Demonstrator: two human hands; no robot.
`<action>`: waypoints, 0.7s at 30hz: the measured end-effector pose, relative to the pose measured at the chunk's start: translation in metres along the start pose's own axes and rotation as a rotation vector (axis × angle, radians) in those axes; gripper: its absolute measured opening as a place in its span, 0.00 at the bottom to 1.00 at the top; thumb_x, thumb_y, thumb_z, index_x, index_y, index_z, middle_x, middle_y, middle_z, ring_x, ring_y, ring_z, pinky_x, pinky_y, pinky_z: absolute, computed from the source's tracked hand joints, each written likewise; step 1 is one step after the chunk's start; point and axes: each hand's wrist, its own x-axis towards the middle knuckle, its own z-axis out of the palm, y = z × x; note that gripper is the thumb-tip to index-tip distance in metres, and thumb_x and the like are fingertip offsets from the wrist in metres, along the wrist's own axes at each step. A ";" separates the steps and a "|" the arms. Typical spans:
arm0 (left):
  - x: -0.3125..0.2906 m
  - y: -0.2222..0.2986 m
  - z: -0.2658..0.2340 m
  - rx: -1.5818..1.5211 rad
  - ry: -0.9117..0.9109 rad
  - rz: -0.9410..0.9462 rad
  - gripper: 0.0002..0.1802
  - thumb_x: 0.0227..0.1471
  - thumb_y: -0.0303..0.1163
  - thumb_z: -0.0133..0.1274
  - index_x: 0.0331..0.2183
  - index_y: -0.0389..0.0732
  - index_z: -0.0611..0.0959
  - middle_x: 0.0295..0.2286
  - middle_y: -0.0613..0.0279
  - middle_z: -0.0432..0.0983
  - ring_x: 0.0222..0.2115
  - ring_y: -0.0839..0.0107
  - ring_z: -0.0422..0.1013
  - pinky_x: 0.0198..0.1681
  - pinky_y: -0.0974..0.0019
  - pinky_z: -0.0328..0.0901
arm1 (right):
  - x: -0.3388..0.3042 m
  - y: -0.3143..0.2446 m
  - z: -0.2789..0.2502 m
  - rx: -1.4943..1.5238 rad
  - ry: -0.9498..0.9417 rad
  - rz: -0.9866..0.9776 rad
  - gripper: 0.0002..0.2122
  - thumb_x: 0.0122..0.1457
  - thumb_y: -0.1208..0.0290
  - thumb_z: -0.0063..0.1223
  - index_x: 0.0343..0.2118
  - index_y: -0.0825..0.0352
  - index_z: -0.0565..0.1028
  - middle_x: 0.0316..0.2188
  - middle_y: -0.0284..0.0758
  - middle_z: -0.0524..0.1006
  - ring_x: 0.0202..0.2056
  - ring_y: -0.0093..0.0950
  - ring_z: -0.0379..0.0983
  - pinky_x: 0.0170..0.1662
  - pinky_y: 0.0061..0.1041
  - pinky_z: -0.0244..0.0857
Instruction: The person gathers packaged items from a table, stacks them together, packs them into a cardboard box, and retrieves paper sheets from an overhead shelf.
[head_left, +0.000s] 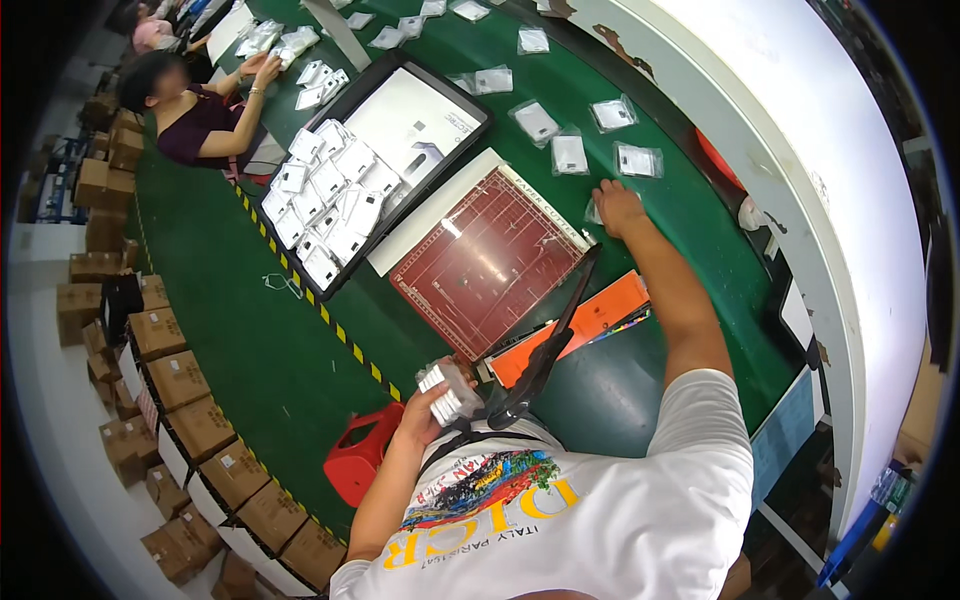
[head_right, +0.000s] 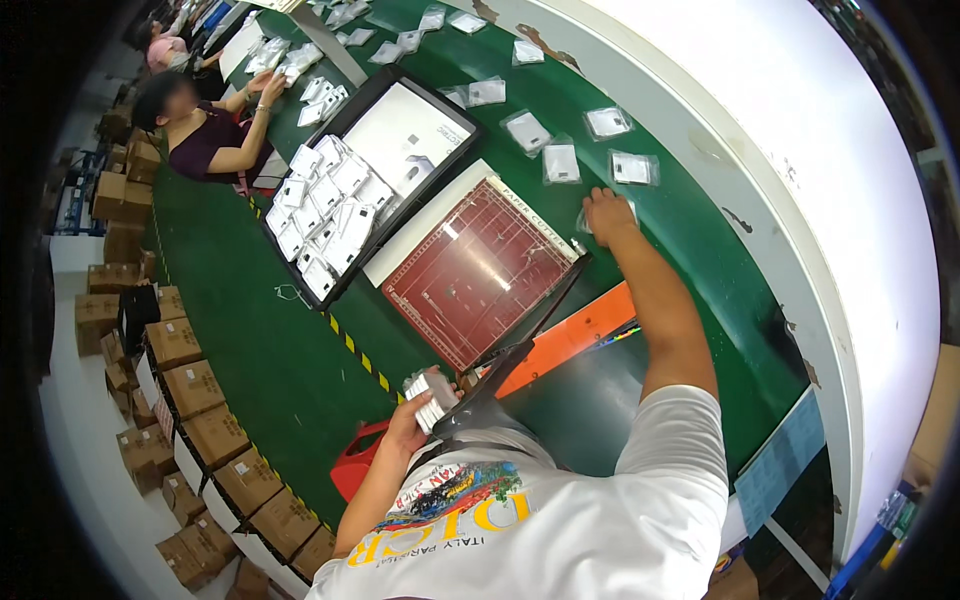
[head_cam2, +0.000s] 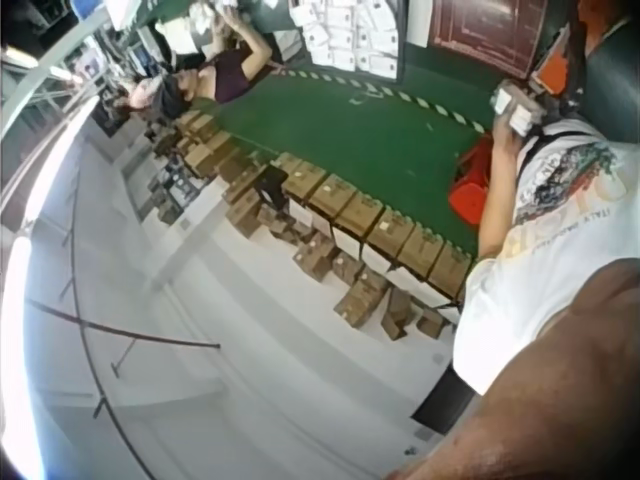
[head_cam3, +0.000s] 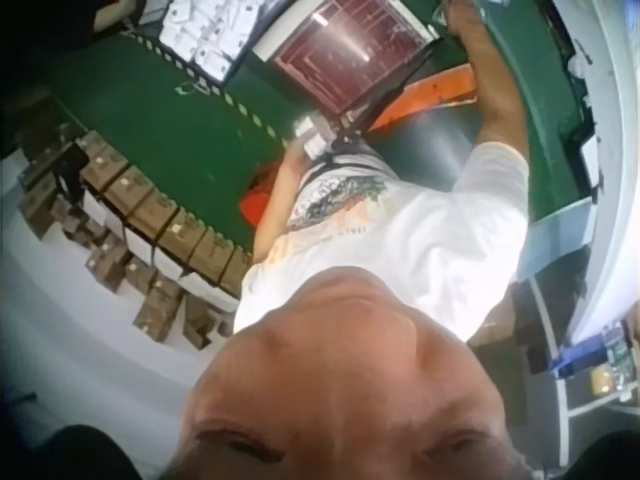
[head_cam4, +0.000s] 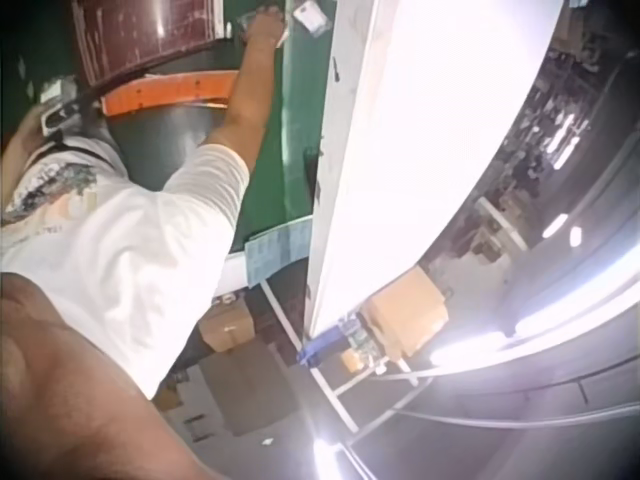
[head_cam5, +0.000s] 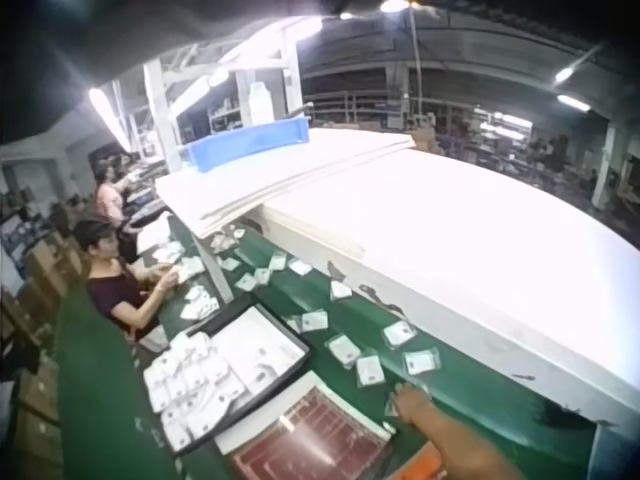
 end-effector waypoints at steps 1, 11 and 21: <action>0.000 -0.001 0.000 0.000 0.000 -0.005 0.33 0.51 0.29 0.58 0.57 0.43 0.65 0.48 0.50 0.72 0.50 0.50 0.71 0.54 0.48 0.66 | -0.003 0.008 0.003 -0.046 -0.013 -0.078 0.31 0.44 0.72 0.63 0.55 0.62 0.67 0.49 0.39 0.68 0.53 0.38 0.66 0.54 0.42 0.66; 0.004 0.006 0.007 0.026 0.002 -0.009 0.34 0.51 0.29 0.58 0.58 0.43 0.64 0.46 0.50 0.72 0.49 0.51 0.71 0.53 0.48 0.68 | -0.043 0.062 0.020 0.531 0.429 -0.119 0.26 0.54 0.59 0.56 0.57 0.61 0.68 0.59 0.42 0.65 0.60 0.45 0.62 0.61 0.43 0.58; 0.009 0.009 0.013 0.057 -0.002 -0.034 0.35 0.52 0.30 0.57 0.60 0.43 0.62 0.46 0.48 0.72 0.49 0.50 0.71 0.53 0.46 0.67 | 0.007 0.056 0.040 0.434 -0.300 0.706 0.43 0.56 0.35 0.41 0.60 0.74 0.61 0.60 0.47 0.64 0.59 0.40 0.64 0.60 0.39 0.59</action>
